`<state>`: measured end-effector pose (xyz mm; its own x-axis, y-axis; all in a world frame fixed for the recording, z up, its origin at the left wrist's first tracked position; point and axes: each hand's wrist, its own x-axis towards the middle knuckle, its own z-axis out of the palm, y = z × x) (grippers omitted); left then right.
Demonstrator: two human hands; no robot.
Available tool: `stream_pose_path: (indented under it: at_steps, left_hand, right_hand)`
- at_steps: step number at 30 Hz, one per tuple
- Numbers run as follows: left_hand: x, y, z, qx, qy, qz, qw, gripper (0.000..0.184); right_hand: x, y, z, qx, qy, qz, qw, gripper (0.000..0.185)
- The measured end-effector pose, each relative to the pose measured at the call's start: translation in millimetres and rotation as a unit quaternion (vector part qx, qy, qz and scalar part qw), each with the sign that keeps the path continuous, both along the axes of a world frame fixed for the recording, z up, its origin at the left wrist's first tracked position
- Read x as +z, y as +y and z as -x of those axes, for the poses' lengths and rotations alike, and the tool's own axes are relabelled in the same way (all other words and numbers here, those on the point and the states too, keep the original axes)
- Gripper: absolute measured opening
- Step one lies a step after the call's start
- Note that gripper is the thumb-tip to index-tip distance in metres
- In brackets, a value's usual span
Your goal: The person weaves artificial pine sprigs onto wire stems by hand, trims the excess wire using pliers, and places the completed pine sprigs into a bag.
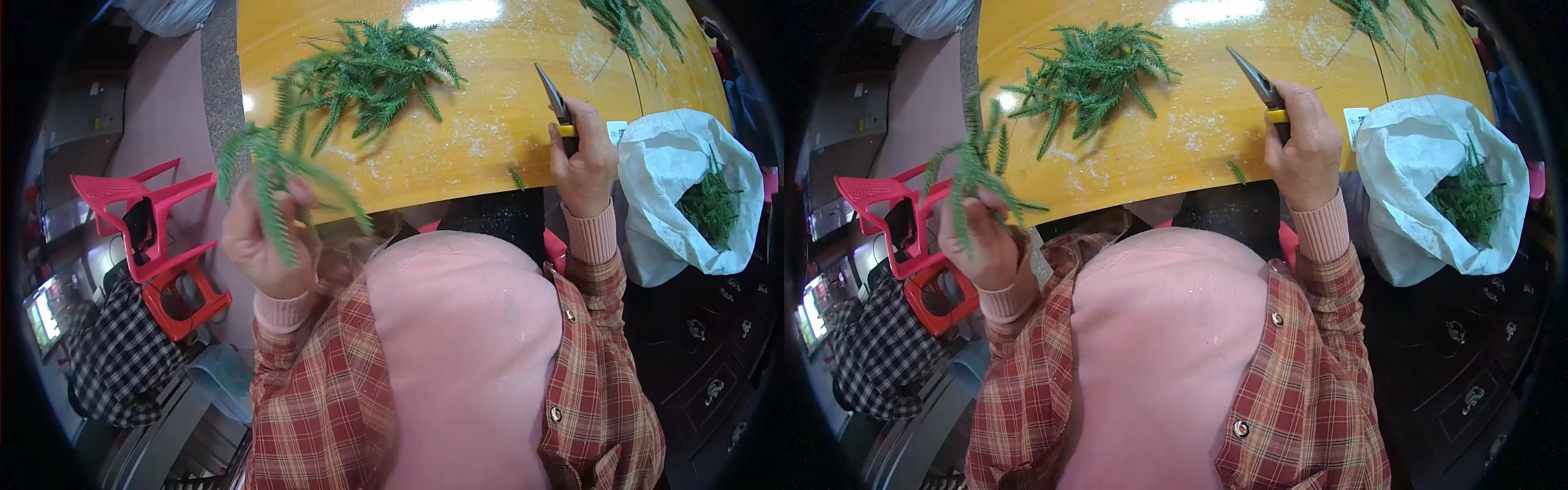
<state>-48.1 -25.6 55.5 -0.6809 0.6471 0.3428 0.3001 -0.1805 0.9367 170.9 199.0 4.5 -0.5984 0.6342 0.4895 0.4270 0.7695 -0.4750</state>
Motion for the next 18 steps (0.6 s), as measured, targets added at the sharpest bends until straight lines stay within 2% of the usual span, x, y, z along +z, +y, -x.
stream_pose_path:
  at_steps: [2, 5, 8, 11, 15, 18]
  left_hand:
    - [13.3, 8.1, 11.1, 0.018, -0.007, 0.03, 0.999, 0.011]
    - [14.2, 37.6, 45.5, 0.0, 0.174, 0.078, 0.982, 0.011]
    - [14.5, 66.2, 59.4, 0.012, 0.287, 0.062, 0.956, 0.009]
    - [20.5, 75.2, 69.7, -0.025, 0.368, 0.179, 0.912, 0.012]
    - [24.7, 96.0, 59.5, 0.011, 0.411, 0.13, 0.902, 0.007]
    - [7.9, 118.1, 92.9, -0.007, 0.469, 0.112, 0.876, 0.009]
  right_hand:
    - [3.0, -3.2, 3.0, 0.011, 0.012, 0.015, 1.0, 0.04]
    - [8.1, -8.7, 6.0, 0.032, 0.032, 0.04, 0.998, 0.037]
    - [4.2, -15.7, 2.7, 0.043, 0.043, 0.077, 0.995, 0.037]
    - [4.0, -23.1, -2.5, 0.055, 0.049, 0.123, 0.99, 0.037]
    - [3.4, -28.8, -5.1, 0.072, 0.054, 0.158, 0.983, 0.038]
    - [2.8, -31.5, -1.7, 0.085, 0.062, 0.168, 0.98, 0.037]
